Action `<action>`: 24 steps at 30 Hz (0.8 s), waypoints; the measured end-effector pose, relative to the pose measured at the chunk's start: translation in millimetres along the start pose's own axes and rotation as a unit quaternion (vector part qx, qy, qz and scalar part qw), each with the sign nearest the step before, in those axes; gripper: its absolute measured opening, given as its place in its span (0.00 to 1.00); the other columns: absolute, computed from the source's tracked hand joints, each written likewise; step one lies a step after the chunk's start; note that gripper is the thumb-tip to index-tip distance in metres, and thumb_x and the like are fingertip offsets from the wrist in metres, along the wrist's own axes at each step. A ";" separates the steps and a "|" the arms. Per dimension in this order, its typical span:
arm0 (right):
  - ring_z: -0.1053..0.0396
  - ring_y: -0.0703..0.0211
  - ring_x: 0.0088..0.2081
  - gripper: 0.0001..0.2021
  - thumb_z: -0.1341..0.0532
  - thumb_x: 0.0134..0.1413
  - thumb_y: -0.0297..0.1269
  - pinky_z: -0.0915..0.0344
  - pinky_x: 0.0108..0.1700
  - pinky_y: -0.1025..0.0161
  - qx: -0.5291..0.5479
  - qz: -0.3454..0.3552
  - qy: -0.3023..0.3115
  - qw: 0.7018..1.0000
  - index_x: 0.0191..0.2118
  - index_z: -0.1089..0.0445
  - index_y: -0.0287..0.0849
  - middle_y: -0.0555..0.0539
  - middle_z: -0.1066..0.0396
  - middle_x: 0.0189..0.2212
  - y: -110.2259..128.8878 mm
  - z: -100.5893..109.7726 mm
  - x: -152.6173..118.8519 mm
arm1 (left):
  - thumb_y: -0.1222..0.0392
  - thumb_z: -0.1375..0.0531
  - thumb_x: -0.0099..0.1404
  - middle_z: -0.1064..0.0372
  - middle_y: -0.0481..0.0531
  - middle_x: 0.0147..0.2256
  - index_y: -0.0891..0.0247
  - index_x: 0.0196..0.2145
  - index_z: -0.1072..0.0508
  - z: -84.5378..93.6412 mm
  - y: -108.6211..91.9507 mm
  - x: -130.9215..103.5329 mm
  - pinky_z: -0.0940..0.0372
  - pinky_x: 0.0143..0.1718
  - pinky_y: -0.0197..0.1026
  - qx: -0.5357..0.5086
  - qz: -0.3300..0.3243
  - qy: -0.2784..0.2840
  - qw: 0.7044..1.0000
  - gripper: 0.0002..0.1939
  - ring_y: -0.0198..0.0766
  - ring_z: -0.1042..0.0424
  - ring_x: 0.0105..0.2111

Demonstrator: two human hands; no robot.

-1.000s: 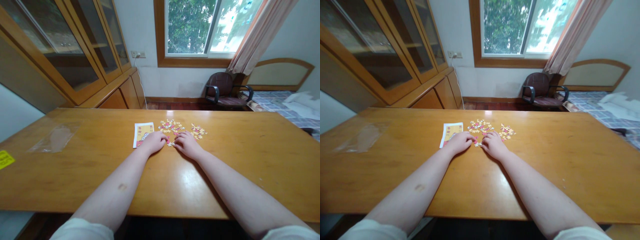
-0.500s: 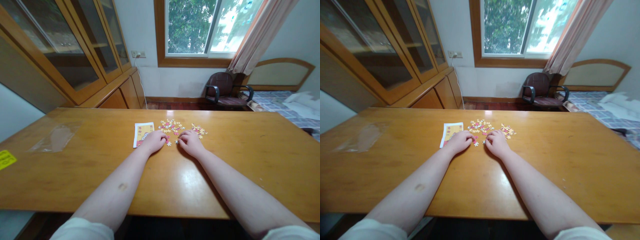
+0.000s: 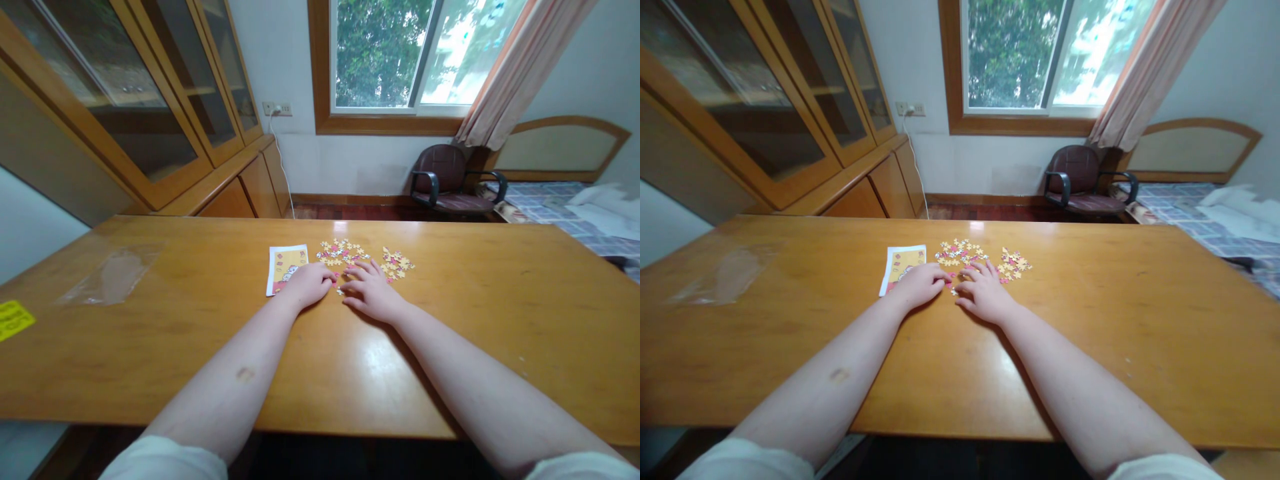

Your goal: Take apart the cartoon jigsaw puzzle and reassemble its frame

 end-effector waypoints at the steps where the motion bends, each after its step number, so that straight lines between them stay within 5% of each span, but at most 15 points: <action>1: 0.45 0.44 0.59 0.11 0.37 0.54 0.46 0.58 0.62 0.36 0.008 -0.004 -0.007 1.000 0.40 0.24 0.50 0.46 0.31 0.52 -0.7 0.4 0.4 | 0.62 0.48 0.62 0.26 0.51 0.38 0.56 0.38 0.20 0.1 -0.1 0.0 0.35 0.42 0.41 -0.001 0.001 -0.002 1.000 0.16 0.42 0.29 0.39; 12: 0.38 0.50 0.52 0.08 0.34 0.52 0.44 0.57 0.62 0.42 0.005 -0.025 -0.053 0.998 0.32 0.26 0.46 0.47 0.26 0.41 -6.5 -0.1 2.9 | 0.62 0.49 0.62 0.26 0.53 0.42 0.58 0.40 0.21 -0.6 4.2 2.7 0.35 0.45 0.42 -0.001 0.068 -0.038 0.997 0.17 0.43 0.29 0.42; 17: 0.35 0.54 0.41 0.07 0.33 0.50 0.41 0.44 0.49 0.54 0.003 -0.047 -0.080 0.996 0.29 0.27 0.45 0.49 0.26 0.31 -12.8 -2.4 4.7 | 0.64 0.49 0.61 0.25 0.52 0.44 0.56 0.44 0.22 1.8 0.9 0.9 0.35 0.46 0.43 0.000 0.057 -0.025 0.998 0.19 0.44 0.28 0.43; 24: 0.37 0.54 0.37 0.08 0.37 0.56 0.41 0.46 0.45 0.54 -0.049 -0.063 -0.057 0.995 0.31 0.22 0.49 0.48 0.24 0.30 -13.1 -0.9 1.6 | 0.64 0.49 0.62 0.25 0.53 0.41 0.56 0.41 0.20 3.2 -1.8 0.4 0.34 0.46 0.43 -0.001 0.044 -0.004 0.999 0.18 0.43 0.28 0.40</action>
Point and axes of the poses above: each hand's wrist, its own x-axis towards the middle knuckle, its own z-axis out of the back of the hand, y = z × x, the point moved 1 cm from there along x, towards the middle knuckle
